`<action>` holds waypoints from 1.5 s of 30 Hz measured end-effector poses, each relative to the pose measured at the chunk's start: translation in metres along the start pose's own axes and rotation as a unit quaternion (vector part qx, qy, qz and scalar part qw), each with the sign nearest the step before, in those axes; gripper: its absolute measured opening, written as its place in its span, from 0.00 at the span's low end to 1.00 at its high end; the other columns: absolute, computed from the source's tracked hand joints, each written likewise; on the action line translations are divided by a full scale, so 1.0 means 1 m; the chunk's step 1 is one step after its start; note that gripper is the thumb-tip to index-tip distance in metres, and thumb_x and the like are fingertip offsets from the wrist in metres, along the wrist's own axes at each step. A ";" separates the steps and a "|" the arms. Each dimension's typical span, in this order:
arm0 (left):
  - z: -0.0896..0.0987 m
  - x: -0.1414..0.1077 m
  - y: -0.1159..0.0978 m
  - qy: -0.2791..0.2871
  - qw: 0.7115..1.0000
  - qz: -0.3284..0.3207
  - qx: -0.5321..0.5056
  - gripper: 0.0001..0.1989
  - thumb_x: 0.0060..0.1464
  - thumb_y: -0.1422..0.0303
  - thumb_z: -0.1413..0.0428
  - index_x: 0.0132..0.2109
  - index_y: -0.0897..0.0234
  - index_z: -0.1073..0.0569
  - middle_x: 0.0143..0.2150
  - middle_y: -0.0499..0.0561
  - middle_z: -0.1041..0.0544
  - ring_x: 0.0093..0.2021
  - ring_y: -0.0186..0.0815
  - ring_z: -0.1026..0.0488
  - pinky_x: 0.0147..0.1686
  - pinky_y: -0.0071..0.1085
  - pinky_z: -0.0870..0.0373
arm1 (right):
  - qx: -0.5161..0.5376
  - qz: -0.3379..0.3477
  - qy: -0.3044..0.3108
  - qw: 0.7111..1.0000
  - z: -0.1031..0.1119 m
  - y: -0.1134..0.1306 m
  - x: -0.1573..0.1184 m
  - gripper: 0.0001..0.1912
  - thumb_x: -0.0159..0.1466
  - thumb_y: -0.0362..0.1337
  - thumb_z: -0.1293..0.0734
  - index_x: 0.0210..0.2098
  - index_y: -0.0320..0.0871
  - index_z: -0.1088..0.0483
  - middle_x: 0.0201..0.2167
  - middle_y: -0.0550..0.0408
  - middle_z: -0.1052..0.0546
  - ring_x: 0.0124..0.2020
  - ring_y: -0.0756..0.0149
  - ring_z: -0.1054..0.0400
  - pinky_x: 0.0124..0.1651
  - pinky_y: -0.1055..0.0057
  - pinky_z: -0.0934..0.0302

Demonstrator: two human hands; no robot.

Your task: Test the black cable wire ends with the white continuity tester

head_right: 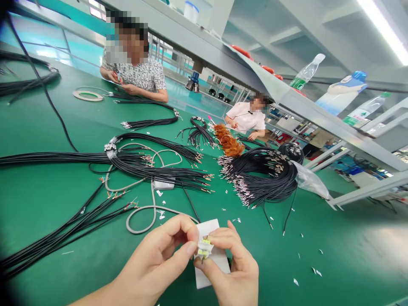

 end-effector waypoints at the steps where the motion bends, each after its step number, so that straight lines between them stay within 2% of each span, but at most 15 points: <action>1: 0.000 -0.001 0.001 -0.003 1.000 0.006 -0.009 0.04 0.60 0.70 0.49 0.35 0.63 0.34 0.31 0.47 0.31 0.32 0.32 0.34 0.34 0.28 0.35 | 0.001 -0.001 0.000 1.000 0.000 0.000 0.000 0.09 0.49 0.36 0.22 0.27 0.46 0.25 0.28 0.57 0.21 0.31 0.61 0.26 0.66 0.42 0.54; 5: 0.003 -0.004 0.001 -0.016 1.000 0.007 -0.013 0.02 0.59 0.72 0.47 0.39 0.63 0.29 0.35 0.49 0.27 0.36 0.34 0.31 0.37 0.28 0.33 | 0.003 -0.001 -0.001 1.000 -0.001 0.000 -0.001 0.10 0.49 0.37 0.22 0.28 0.46 0.25 0.28 0.57 0.21 0.32 0.60 0.26 0.67 0.41 0.56; 11: 0.007 -0.001 0.000 -0.030 0.999 -0.010 0.021 0.05 0.57 0.75 0.47 0.34 0.63 0.28 0.33 0.48 0.28 0.34 0.33 0.31 0.37 0.28 0.33 | 0.014 -0.006 -0.006 1.000 -0.001 -0.001 0.000 0.10 0.48 0.36 0.22 0.27 0.47 0.25 0.28 0.58 0.21 0.31 0.60 0.26 0.67 0.41 0.57; 19: -0.002 0.004 -0.021 0.017 0.991 -0.081 0.106 0.06 0.60 0.75 0.51 0.34 0.62 0.34 0.32 0.47 0.32 0.33 0.32 0.34 0.34 0.26 0.35 | 0.020 0.025 -0.018 0.999 0.001 0.007 0.003 0.10 0.48 0.35 0.21 0.27 0.47 0.25 0.26 0.60 0.21 0.28 0.63 0.26 0.66 0.42 0.55; 25: -0.009 0.000 -0.016 0.045 0.988 -0.093 0.116 0.06 0.60 0.74 0.54 0.34 0.61 0.38 0.30 0.46 0.35 0.30 0.31 0.36 0.30 0.25 0.37 | 0.018 0.028 -0.009 0.999 -0.001 0.011 0.004 0.10 0.49 0.36 0.22 0.27 0.47 0.25 0.26 0.59 0.21 0.29 0.61 0.25 0.66 0.41 0.54; 34: 0.005 -0.003 -0.006 -0.028 0.995 -0.059 0.075 0.06 0.59 0.76 0.49 0.36 0.62 0.29 0.33 0.47 0.29 0.34 0.32 0.32 0.36 0.26 0.35 | 0.006 0.030 0.002 1.000 -0.001 0.005 0.001 0.10 0.50 0.35 0.22 0.29 0.47 0.26 0.27 0.59 0.21 0.30 0.61 0.26 0.66 0.40 0.55; 39: 0.008 -0.002 -0.009 -0.038 0.993 -0.085 0.074 0.07 0.59 0.77 0.48 0.35 0.62 0.29 0.32 0.46 0.28 0.34 0.31 0.31 0.36 0.26 0.35 | -0.015 0.043 0.027 0.999 -0.006 0.006 0.001 0.10 0.51 0.34 0.23 0.31 0.48 0.26 0.29 0.59 0.21 0.32 0.61 0.25 0.66 0.41 0.55; 45: 0.010 -0.007 -0.015 -0.038 0.992 -0.100 0.065 0.06 0.62 0.73 0.50 0.37 0.62 0.29 0.33 0.48 0.28 0.34 0.33 0.30 0.36 0.28 0.33 | -0.027 0.079 0.010 0.996 -0.007 0.017 0.001 0.09 0.53 0.34 0.24 0.31 0.48 0.27 0.27 0.62 0.22 0.29 0.63 0.25 0.64 0.44 0.50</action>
Point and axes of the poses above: each hand's wrist, its own x-axis towards the middle knuckle, its own z-axis out of the back of the hand, y = z × x, the point moved 10 cm from there along x, towards the middle knuckle
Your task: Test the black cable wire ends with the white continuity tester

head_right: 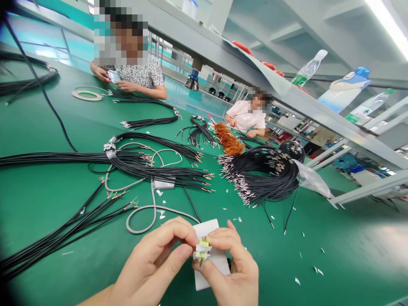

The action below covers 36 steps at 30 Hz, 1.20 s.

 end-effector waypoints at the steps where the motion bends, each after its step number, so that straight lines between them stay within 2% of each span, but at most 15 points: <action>1: 0.000 0.000 -0.001 -0.002 1.000 0.000 -0.002 0.06 0.61 0.73 0.49 0.37 0.62 0.29 0.33 0.48 0.28 0.33 0.33 0.30 0.36 0.28 0.33 | -0.001 0.004 -0.001 1.000 0.000 0.002 0.000 0.09 0.53 0.34 0.25 0.31 0.48 0.28 0.27 0.62 0.22 0.29 0.63 0.25 0.64 0.44 0.50; 9: 0.000 0.005 -0.002 -0.017 0.998 0.043 0.030 0.07 0.56 0.76 0.48 0.31 0.62 0.32 0.29 0.46 0.30 0.31 0.32 0.32 0.32 0.26 0.33 | -0.014 0.022 -0.009 1.000 0.000 0.008 0.002 0.07 0.54 0.34 0.26 0.32 0.48 0.27 0.27 0.62 0.22 0.29 0.64 0.25 0.63 0.50 0.47; 16: 0.000 0.007 -0.021 -0.025 0.994 -0.031 0.104 0.09 0.54 0.79 0.50 0.30 0.62 0.34 0.28 0.45 0.31 0.29 0.30 0.34 0.31 0.24 0.34 | -0.006 0.019 -0.009 1.000 -0.002 0.008 0.001 0.07 0.56 0.34 0.27 0.32 0.49 0.28 0.27 0.64 0.22 0.29 0.65 0.25 0.64 0.51 0.49; 19: 0.001 0.005 -0.022 -0.024 0.994 -0.048 0.097 0.08 0.56 0.77 0.51 0.31 0.61 0.34 0.28 0.45 0.32 0.29 0.30 0.34 0.32 0.24 0.33 | -0.001 0.013 -0.007 1.000 -0.003 0.007 0.000 0.08 0.55 0.34 0.26 0.32 0.49 0.28 0.27 0.64 0.22 0.30 0.65 0.25 0.64 0.50 0.51; 23: 0.003 0.004 -0.013 -0.029 0.997 -0.012 0.072 0.04 0.57 0.74 0.49 0.34 0.61 0.32 0.30 0.45 0.31 0.30 0.31 0.33 0.30 0.25 0.33 | -0.003 0.004 -0.006 1.000 -0.003 0.007 0.000 0.08 0.55 0.34 0.26 0.31 0.50 0.29 0.27 0.65 0.22 0.30 0.65 0.26 0.63 0.50 0.51; 26: 0.004 0.006 -0.016 -0.033 0.994 0.012 0.108 0.06 0.52 0.76 0.47 0.31 0.61 0.33 0.28 0.45 0.32 0.29 0.31 0.34 0.29 0.25 0.34 | -0.013 0.005 -0.001 1.000 -0.005 0.009 0.000 0.08 0.56 0.33 0.27 0.31 0.50 0.29 0.28 0.66 0.22 0.30 0.66 0.26 0.63 0.51 0.53; 29: 0.006 0.006 -0.022 -0.028 0.990 0.033 0.137 0.08 0.52 0.77 0.49 0.28 0.61 0.34 0.27 0.45 0.32 0.28 0.32 0.33 0.29 0.26 0.34 | -0.032 0.018 -0.002 0.999 -0.009 0.012 -0.002 0.08 0.56 0.34 0.27 0.32 0.50 0.29 0.29 0.66 0.22 0.30 0.66 0.26 0.63 0.53 0.53; 33: 0.019 -0.004 -0.019 -0.028 0.987 0.058 0.150 0.09 0.56 0.77 0.49 0.29 0.61 0.34 0.28 0.45 0.31 0.29 0.32 0.32 0.30 0.26 0.34 | -0.068 0.058 -0.003 0.996 -0.019 0.024 -0.005 0.09 0.55 0.35 0.26 0.33 0.50 0.29 0.29 0.65 0.22 0.32 0.65 0.26 0.62 0.55 0.53; 36: 0.036 -0.017 -0.020 -0.032 0.988 0.029 0.149 0.08 0.57 0.77 0.48 0.31 0.60 0.33 0.29 0.46 0.31 0.31 0.32 0.32 0.32 0.25 0.33 | -0.095 0.078 0.012 0.992 -0.032 0.033 -0.009 0.11 0.55 0.36 0.25 0.34 0.50 0.30 0.29 0.64 0.22 0.33 0.64 0.26 0.62 0.54 0.53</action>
Point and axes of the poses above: each hand's wrist, its own x-axis towards the middle knuckle, its own z-axis out of the back of the hand, y = z × x, the point moved 10 cm from there along x, towards the middle knuckle
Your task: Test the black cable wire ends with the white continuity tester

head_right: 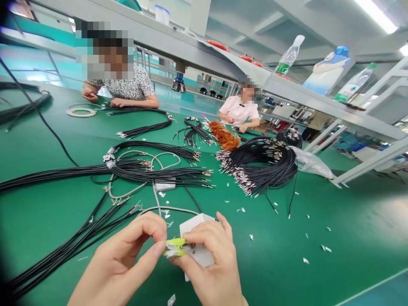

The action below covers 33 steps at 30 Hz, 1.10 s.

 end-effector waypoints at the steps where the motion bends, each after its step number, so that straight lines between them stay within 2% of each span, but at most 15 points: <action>1: 0.007 -0.005 0.001 -0.003 1.000 -0.016 0.002 0.08 0.57 0.77 0.47 0.31 0.60 0.32 0.30 0.46 0.31 0.31 0.32 0.31 0.32 0.25 0.33 | -0.006 0.004 0.008 1.000 -0.004 0.004 -0.001 0.11 0.55 0.36 0.25 0.34 0.50 0.30 0.30 0.64 0.22 0.33 0.64 0.26 0.62 0.53 0.54; 4: 0.026 -0.022 0.008 -0.012 0.999 -0.027 0.021 0.08 0.58 0.77 0.47 0.33 0.59 0.31 0.31 0.47 0.30 0.33 0.34 0.31 0.35 0.27 0.33 | -0.024 0.031 0.043 0.998 -0.019 0.018 -0.004 0.11 0.57 0.35 0.26 0.36 0.49 0.31 0.31 0.63 0.21 0.34 0.64 0.26 0.63 0.52 0.56; 8: 0.047 -0.043 0.024 -0.031 0.999 0.023 0.027 0.07 0.59 0.75 0.47 0.33 0.59 0.30 0.32 0.49 0.30 0.35 0.36 0.31 0.37 0.29 0.34 | -0.039 0.058 0.051 0.996 -0.035 0.035 -0.009 0.08 0.59 0.34 0.28 0.36 0.49 0.30 0.30 0.63 0.21 0.33 0.66 0.26 0.63 0.53 0.56; 12: 0.056 -0.061 0.055 -0.023 0.989 0.144 -0.038 0.08 0.59 0.68 0.44 0.31 0.62 0.29 0.31 0.49 0.31 0.33 0.36 0.34 0.33 0.28 0.36 | -0.026 0.037 0.017 0.999 -0.043 0.043 -0.013 0.06 0.60 0.32 0.30 0.35 0.49 0.29 0.28 0.63 0.22 0.32 0.67 0.27 0.64 0.53 0.58; 15: 0.058 -0.076 0.078 -0.016 0.966 0.237 -0.099 0.11 0.58 0.62 0.42 0.30 0.63 0.29 0.30 0.47 0.33 0.31 0.34 0.37 0.32 0.26 0.38 | -0.035 0.052 0.029 0.998 -0.054 0.050 -0.019 0.05 0.61 0.31 0.30 0.35 0.47 0.29 0.29 0.63 0.22 0.33 0.67 0.28 0.63 0.54 0.58; 18: 0.061 -0.092 0.093 -0.018 0.944 0.294 -0.146 0.14 0.57 0.59 0.41 0.30 0.64 0.30 0.28 0.46 0.34 0.30 0.33 0.39 0.33 0.26 0.40 | -0.051 0.068 0.044 0.995 -0.064 0.054 -0.022 0.04 0.62 0.30 0.32 0.35 0.46 0.29 0.29 0.62 0.22 0.33 0.67 0.27 0.63 0.55 0.58; 22: 0.069 -0.104 0.099 -0.026 0.933 0.314 -0.173 0.15 0.56 0.59 0.40 0.29 0.64 0.30 0.27 0.46 0.34 0.30 0.33 0.38 0.34 0.28 0.40 | -0.072 0.075 0.058 0.993 -0.071 0.056 -0.024 0.05 0.64 0.29 0.35 0.36 0.46 0.29 0.30 0.61 0.22 0.34 0.66 0.28 0.63 0.54 0.58; 26: 0.081 -0.106 0.097 -0.064 0.929 0.308 -0.196 0.12 0.55 0.63 0.40 0.29 0.64 0.30 0.32 0.48 0.31 0.31 0.33 0.36 0.34 0.28 0.38 | -0.092 0.086 0.083 0.989 -0.082 0.057 -0.028 0.05 0.65 0.30 0.35 0.37 0.46 0.30 0.31 0.60 0.22 0.35 0.65 0.28 0.63 0.52 0.58; 29: 0.091 -0.107 0.094 -0.100 0.928 0.291 -0.209 0.10 0.54 0.67 0.39 0.29 0.64 0.30 0.34 0.49 0.29 0.33 0.33 0.34 0.37 0.28 0.37 | -0.112 0.105 0.110 0.982 -0.097 0.058 -0.036 0.05 0.66 0.30 0.37 0.37 0.45 0.29 0.31 0.59 0.22 0.35 0.64 0.28 0.62 0.51 0.58; 33: 0.100 -0.116 0.096 -0.119 0.927 0.296 -0.198 0.11 0.54 0.67 0.39 0.28 0.64 0.31 0.30 0.48 0.28 0.30 0.33 0.33 0.35 0.28 0.37 | -0.145 0.123 0.140 0.972 -0.120 0.057 -0.052 0.10 0.67 0.28 0.40 0.36 0.44 0.28 0.30 0.56 0.22 0.36 0.62 0.28 0.62 0.50 0.57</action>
Point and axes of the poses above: each hand's wrist, its own x-axis towards the middle knuckle, its own z-axis out of the back of the hand, y = z × x, the point moved 10 cm from there along x, towards the middle knuckle
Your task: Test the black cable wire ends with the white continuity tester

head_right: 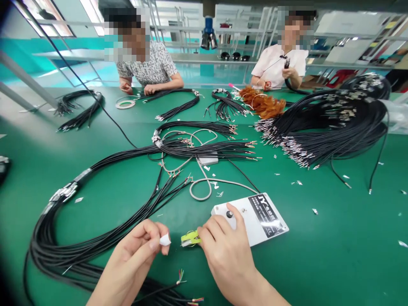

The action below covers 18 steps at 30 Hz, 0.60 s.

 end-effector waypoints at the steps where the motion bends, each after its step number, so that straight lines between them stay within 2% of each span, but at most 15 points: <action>1: 0.003 -0.001 0.002 -0.002 1.000 0.004 0.005 0.11 0.55 0.66 0.39 0.28 0.64 0.31 0.30 0.48 0.27 0.30 0.33 0.33 0.35 0.28 0.36 | -0.006 -0.001 0.003 1.000 -0.005 0.001 -0.002 0.11 0.67 0.27 0.41 0.36 0.43 0.28 0.30 0.56 0.22 0.36 0.62 0.28 0.62 0.49 0.57; 5: 0.012 -0.006 0.014 -0.001 0.999 0.023 0.030 0.11 0.55 0.65 0.39 0.29 0.64 0.30 0.29 0.48 0.26 0.30 0.33 0.32 0.34 0.28 0.36 | -0.024 -0.007 0.029 0.999 -0.021 0.002 -0.008 0.12 0.66 0.25 0.41 0.38 0.42 0.27 0.31 0.55 0.22 0.37 0.61 0.28 0.62 0.48 0.55; 8: 0.016 -0.009 0.020 -0.004 0.998 0.035 0.044 0.11 0.56 0.65 0.40 0.29 0.64 0.31 0.27 0.47 0.27 0.30 0.33 0.32 0.35 0.28 0.35 | -0.033 -0.009 0.050 0.998 -0.026 0.003 -0.008 0.10 0.65 0.26 0.39 0.40 0.42 0.27 0.32 0.54 0.22 0.39 0.60 0.28 0.64 0.46 0.58; 13: 0.013 -0.014 0.026 -0.001 0.996 0.052 0.067 0.11 0.56 0.64 0.40 0.29 0.65 0.30 0.28 0.48 0.26 0.29 0.33 0.31 0.34 0.28 0.34 | 0.006 -0.033 0.055 0.998 -0.013 0.007 -0.005 0.09 0.64 0.36 0.32 0.44 0.44 0.27 0.43 0.50 0.21 0.48 0.55 0.29 0.66 0.42 0.62; 15: 0.008 -0.016 0.025 0.007 0.996 0.051 0.074 0.11 0.55 0.64 0.40 0.29 0.65 0.30 0.28 0.48 0.26 0.29 0.32 0.31 0.33 0.28 0.33 | 0.065 -0.058 0.033 0.996 -0.001 0.009 -0.005 0.10 0.64 0.39 0.32 0.45 0.46 0.27 0.46 0.51 0.21 0.48 0.56 0.29 0.64 0.45 0.54; 18: 0.000 -0.020 0.018 0.023 0.996 0.026 0.086 0.10 0.56 0.65 0.40 0.30 0.65 0.29 0.29 0.49 0.26 0.29 0.32 0.30 0.32 0.27 0.32 | 0.189 -0.113 0.017 0.975 0.004 0.008 -0.008 0.11 0.64 0.39 0.32 0.45 0.46 0.27 0.45 0.51 0.22 0.46 0.60 0.28 0.51 0.59 0.36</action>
Point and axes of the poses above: each hand's wrist, its own x-axis towards the middle knuckle, its own z-axis out of the back of the hand, y = z × x, the point moved 10 cm from there along x, towards the middle knuckle
